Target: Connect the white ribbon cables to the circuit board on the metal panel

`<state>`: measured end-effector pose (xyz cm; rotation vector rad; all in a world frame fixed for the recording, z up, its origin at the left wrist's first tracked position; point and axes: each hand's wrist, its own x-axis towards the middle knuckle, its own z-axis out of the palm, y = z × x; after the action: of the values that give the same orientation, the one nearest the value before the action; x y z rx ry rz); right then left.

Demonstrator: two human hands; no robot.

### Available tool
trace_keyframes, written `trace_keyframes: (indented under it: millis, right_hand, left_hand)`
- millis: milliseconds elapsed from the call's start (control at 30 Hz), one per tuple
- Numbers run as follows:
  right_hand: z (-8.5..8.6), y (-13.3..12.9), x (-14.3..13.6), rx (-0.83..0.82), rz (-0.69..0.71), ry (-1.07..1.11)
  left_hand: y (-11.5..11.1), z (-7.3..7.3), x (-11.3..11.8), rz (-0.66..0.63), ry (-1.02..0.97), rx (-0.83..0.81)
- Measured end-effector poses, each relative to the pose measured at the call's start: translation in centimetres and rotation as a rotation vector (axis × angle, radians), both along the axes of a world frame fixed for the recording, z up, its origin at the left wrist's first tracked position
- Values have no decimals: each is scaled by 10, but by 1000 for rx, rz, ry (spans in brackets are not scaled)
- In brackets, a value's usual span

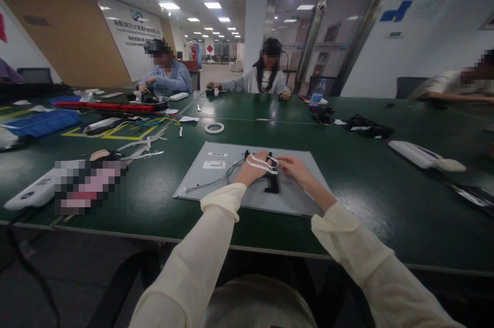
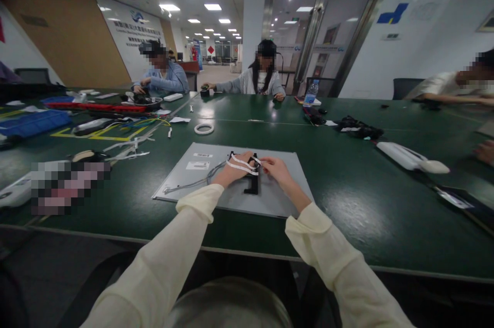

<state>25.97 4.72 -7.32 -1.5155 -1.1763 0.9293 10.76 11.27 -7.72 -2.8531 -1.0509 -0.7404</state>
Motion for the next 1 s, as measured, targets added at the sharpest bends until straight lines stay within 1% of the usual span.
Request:
trace_keyframes:
  millis: [67, 167, 233, 300, 433, 533, 600, 667, 800, 867, 933, 1000]
  right_hand:
    - [0, 0, 1, -21, -1, 96]
    - [-1, 2, 3, 39, -40, 188]
    - [-3, 3, 5, 80, -60, 206]
    - [-4, 4, 6, 80, -62, 183]
    - [-4, 3, 6, 49, -21, 88]
    - [-2, 1, 5, 47, 14, 32]
    - [-2, 0, 6, 51, 34, 4]
    - [-2, -1, 7, 59, 50, -8]
    - [-2, -2, 7, 69, 64, -16]
    - [0, -3, 5, 71, 56, -20]
    - [2, -5, 4, 59, 56, -35]
    - [5, -7, 2, 44, 58, -57]
  left_hand:
    - [0, 0, 0, 3, -17, -35]
    - [0, 0, 0, 9, -69, -71]
    - [0, 1, -1, 12, -116, -75]
    - [1, 4, -3, 2, -187, -82]
    - [2, 20, -12, -26, -340, -177]
    - [1, 37, -28, -45, -412, -265]
    - [1, 47, -46, -62, -444, -337]
    - [3, 57, -69, -69, -472, -368]
    - [12, 77, -128, 46, -462, -386]
    - [11, 91, -159, 117, -459, -371]
    - [5, 109, -186, 130, -456, -359]
    - [-4, 127, -205, 116, -500, -343]
